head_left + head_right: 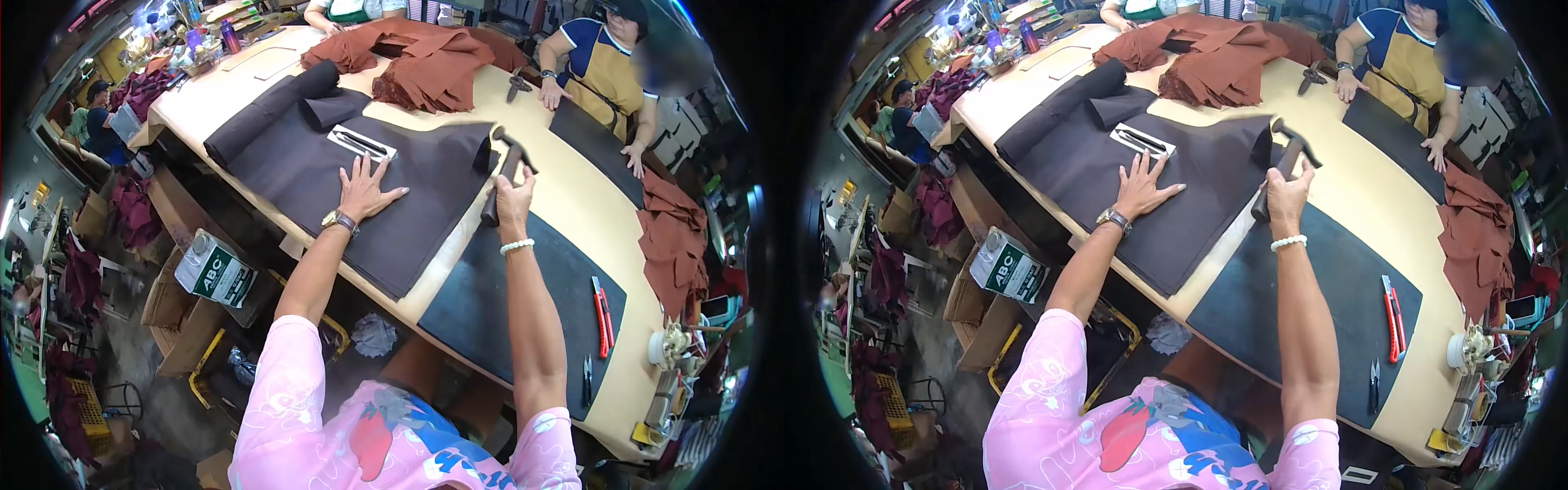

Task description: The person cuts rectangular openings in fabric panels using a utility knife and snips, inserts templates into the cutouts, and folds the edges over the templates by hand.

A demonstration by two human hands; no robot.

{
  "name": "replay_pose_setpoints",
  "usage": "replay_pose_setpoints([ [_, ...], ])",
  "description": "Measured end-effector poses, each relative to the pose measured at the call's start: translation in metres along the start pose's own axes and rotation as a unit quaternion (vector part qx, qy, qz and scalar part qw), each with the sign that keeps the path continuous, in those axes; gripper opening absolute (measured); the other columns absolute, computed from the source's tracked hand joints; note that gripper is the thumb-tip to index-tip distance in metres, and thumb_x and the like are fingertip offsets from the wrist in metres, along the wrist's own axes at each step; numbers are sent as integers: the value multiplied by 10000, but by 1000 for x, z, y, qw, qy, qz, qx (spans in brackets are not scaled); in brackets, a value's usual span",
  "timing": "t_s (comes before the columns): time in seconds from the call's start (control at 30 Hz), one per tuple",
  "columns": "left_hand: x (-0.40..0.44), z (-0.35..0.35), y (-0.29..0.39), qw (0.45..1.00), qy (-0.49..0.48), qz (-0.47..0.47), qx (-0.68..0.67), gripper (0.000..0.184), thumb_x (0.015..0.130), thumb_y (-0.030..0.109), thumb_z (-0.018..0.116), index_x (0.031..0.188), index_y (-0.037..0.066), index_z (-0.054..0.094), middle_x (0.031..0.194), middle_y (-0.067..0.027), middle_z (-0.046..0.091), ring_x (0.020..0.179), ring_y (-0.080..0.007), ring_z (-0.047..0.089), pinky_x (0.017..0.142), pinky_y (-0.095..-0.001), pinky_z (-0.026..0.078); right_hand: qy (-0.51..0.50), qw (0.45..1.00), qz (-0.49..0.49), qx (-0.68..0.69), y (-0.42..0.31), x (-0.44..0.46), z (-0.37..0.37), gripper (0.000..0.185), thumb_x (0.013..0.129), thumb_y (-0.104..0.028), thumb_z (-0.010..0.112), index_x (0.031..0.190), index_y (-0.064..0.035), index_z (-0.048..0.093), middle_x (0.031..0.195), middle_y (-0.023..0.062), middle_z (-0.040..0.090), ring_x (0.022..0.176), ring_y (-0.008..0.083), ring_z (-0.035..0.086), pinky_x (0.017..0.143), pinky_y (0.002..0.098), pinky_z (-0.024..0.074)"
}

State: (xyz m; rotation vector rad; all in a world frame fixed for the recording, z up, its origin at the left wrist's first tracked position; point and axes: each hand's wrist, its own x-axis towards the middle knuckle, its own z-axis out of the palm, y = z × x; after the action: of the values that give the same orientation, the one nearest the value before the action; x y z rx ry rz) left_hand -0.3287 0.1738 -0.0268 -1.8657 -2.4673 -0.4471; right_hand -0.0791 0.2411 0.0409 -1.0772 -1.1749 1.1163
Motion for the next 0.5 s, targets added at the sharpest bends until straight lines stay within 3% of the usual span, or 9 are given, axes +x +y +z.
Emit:
replay_pose_setpoints([
  [0.17, 0, 2, 0, 1000, 4, 3, -8, 901, 735, 735, 463, 1434, 198, 276, 1471, -227, 194, 1358, -382, 187, 1051, -622, 119, -51, 995, -76, -45, -43, -50, 5, 610, 728, -22, 551, 1304, 26, 353, 864, 117, 578, 588, 135, 567, 540, 261, 486],
  [0.3, 0, 4, -2, 1000, 11, 9, 5, 895, 742, 732, 462, 1432, 190, 279, 1467, -224, 208, 1354, -377, 201, 1048, -623, 131, -200, 979, 31, 6, -45, -95, 29, 617, 724, -23, 552, 1308, 60, 370, 1040, 185, 569, 641, 137, 586, 551, 245, 489],
  [0.37, 0, 4, -3, 1000, 14, 11, 4, 893, 746, 728, 462, 1431, 186, 279, 1464, -222, 217, 1353, -373, 206, 1046, -625, 135, -238, 965, 102, 32, -32, -102, 43, 607, 720, -32, 558, 1293, 78, 390, 1015, 187, 584, 629, 138, 588, 548, 254, 488],
  [0.5, -1, 0, 0, 1000, 19, 8, -2, 876, 758, 713, 460, 1425, 172, 290, 1461, -219, 234, 1354, -373, 212, 1051, -620, 132, -163, 982, 90, -32, 7, -89, 69, 616, 749, -25, 555, 1322, 65, 348, 971, 147, 569, 553, 144, 567, 521, 269, 480],
])
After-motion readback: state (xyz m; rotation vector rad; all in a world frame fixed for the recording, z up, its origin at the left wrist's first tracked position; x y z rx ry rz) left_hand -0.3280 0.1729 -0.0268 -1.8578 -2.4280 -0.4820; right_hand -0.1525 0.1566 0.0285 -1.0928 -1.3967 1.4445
